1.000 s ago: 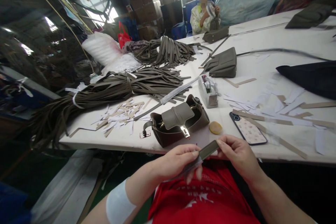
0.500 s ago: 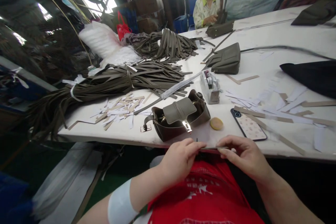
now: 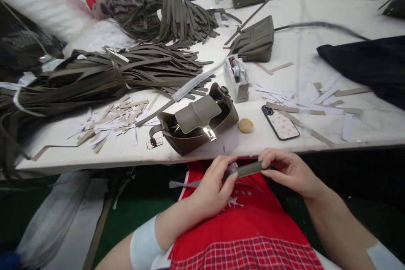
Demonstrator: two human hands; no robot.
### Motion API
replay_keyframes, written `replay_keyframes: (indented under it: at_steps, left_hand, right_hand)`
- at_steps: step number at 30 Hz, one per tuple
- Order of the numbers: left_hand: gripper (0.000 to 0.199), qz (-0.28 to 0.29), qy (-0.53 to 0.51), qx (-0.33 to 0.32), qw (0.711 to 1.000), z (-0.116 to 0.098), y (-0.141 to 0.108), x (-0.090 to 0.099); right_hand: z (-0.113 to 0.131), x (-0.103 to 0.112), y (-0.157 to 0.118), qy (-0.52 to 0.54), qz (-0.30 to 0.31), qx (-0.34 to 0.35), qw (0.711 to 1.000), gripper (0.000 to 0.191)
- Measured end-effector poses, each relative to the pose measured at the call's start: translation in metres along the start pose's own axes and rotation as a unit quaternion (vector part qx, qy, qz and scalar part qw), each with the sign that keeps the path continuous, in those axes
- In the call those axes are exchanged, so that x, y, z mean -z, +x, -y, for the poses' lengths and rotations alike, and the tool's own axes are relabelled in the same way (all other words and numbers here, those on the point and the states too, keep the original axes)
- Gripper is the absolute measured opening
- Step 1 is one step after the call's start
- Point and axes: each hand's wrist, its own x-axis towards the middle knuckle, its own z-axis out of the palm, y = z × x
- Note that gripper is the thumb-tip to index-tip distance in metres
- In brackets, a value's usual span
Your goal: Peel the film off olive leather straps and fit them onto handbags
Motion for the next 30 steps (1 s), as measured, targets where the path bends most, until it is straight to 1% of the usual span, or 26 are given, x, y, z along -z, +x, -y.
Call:
replay_keyframes:
  at_steps: [2, 4, 6, 8, 10, 12, 13, 14, 16, 19, 22, 25, 30]
  left_hand:
    - [0.037, 0.016, 0.017, 0.005, 1.0, 0.0, 0.002, 0.002]
    - [0.032, 0.048, 0.041, 0.013, 0.998, 0.0, 0.005, 0.004]
    - [0.025, 0.084, 0.069, 0.025, 0.994, -0.001, 0.006, 0.008]
    - [0.025, 0.115, 0.081, 0.059, 0.988, -0.002, 0.005, 0.015]
    - [0.029, 0.151, 0.026, 0.138, 0.978, -0.002, 0.001, 0.022]
    - [0.033, 0.182, -0.094, 0.231, 0.951, 0.0, -0.007, 0.029]
    - [0.035, 0.186, -0.162, 0.263, 0.933, 0.002, -0.011, 0.032]
    - [0.036, 0.178, -0.224, 0.281, 0.916, 0.003, -0.016, 0.035]
    - [0.038, 0.145, -0.315, 0.281, 0.895, 0.005, -0.024, 0.037]
    - [0.04, 0.099, -0.393, 0.262, 0.876, 0.006, -0.031, 0.035]
    - [0.032, 0.082, -0.424, 0.257, 0.864, 0.008, -0.034, 0.03]
    - [0.025, 0.095, -0.431, 0.255, 0.86, 0.012, -0.033, 0.027]
    - [0.033, 0.083, -0.461, 0.255, 0.846, 0.017, -0.032, 0.026]
  right_hand:
    - [-0.001, -0.001, 0.0, 0.006, -0.013, -0.012, 1.0, 0.016]
    - [-0.004, -0.003, 0.002, 0.006, -0.015, -0.03, 0.999, 0.018]
    - [-0.006, -0.008, 0.006, 0.014, 0.001, -0.059, 0.998, 0.022]
    - [-0.008, -0.017, 0.011, 0.038, 0.027, -0.089, 0.995, 0.028]
    - [-0.01, -0.027, 0.019, 0.068, 0.057, -0.107, 0.99, 0.032]
    - [-0.012, -0.038, 0.027, 0.096, 0.081, -0.116, 0.985, 0.034]
    - [-0.012, -0.042, 0.03, 0.108, 0.091, -0.119, 0.983, 0.036]
    - [-0.013, -0.046, 0.034, 0.12, 0.098, -0.119, 0.981, 0.037]
    - [-0.013, -0.051, 0.04, 0.141, 0.107, -0.118, 0.977, 0.039]
    - [-0.011, -0.056, 0.048, 0.171, 0.121, -0.114, 0.971, 0.04]
    - [-0.008, -0.058, 0.053, 0.202, 0.128, -0.117, 0.964, 0.04]
    - [-0.006, -0.06, 0.055, 0.213, 0.118, -0.112, 0.963, 0.04]
    - [-0.007, -0.061, 0.053, 0.221, 0.105, -0.109, 0.964, 0.039]
